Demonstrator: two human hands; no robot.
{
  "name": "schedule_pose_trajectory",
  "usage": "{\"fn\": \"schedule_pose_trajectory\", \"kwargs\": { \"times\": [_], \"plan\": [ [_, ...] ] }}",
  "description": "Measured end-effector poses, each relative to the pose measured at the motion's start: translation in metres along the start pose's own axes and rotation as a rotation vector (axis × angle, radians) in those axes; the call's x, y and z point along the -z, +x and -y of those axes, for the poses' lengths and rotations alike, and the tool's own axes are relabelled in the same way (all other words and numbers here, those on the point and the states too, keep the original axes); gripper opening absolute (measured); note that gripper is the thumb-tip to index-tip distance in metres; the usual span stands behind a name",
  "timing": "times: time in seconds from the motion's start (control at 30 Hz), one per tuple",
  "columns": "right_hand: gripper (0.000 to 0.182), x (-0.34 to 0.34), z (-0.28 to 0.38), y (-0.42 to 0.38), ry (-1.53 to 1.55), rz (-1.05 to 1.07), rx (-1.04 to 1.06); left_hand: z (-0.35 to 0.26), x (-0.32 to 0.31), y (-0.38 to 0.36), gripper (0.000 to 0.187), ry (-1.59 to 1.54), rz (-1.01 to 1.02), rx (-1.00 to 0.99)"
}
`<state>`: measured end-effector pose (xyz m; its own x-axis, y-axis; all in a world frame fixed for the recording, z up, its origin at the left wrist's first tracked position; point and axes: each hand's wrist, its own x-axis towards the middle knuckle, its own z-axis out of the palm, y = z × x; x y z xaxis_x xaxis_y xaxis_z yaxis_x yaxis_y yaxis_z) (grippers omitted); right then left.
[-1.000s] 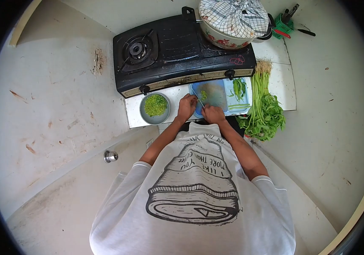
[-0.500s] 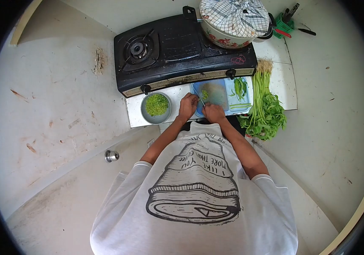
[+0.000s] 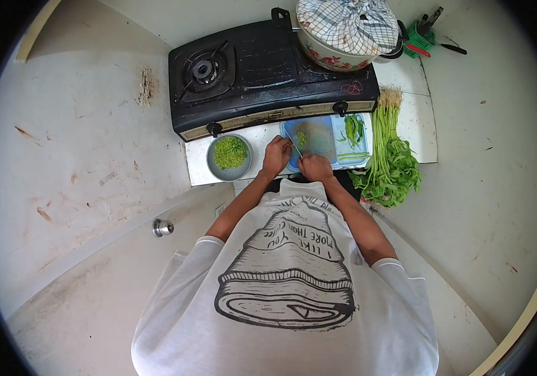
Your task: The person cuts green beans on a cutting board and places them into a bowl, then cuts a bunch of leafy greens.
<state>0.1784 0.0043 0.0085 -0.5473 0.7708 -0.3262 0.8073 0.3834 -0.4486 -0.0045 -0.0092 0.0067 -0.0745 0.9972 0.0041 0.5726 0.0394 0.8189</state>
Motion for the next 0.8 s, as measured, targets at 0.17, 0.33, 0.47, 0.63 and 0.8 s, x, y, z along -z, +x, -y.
{"fn": "schedule_pose_trajectory", "kwargs": {
  "times": [0.17,0.33,0.47,0.63,0.8],
  "plan": [
    [0.041,0.000,0.003,0.006,0.019,-0.009,-0.009,0.003,-0.003,-0.001,0.012,-0.085,-0.040,-0.011],
    [0.042,-0.005,-0.001,0.006,-0.021,0.008,0.021,0.006,-0.005,-0.001,0.013,-0.051,-0.023,0.025],
    [0.042,0.000,0.004,0.002,-0.047,0.020,-0.026,0.010,-0.010,-0.003,0.012,-0.082,-0.065,0.009],
    [0.041,0.000,0.005,0.006,-0.038,-0.004,-0.035,0.000,-0.003,-0.003,0.012,0.067,-0.049,-0.054],
    [0.040,-0.009,-0.012,0.000,-0.034,-0.002,-0.040,0.007,-0.002,-0.003,0.013,0.079,-0.019,-0.075]
  ]
}}
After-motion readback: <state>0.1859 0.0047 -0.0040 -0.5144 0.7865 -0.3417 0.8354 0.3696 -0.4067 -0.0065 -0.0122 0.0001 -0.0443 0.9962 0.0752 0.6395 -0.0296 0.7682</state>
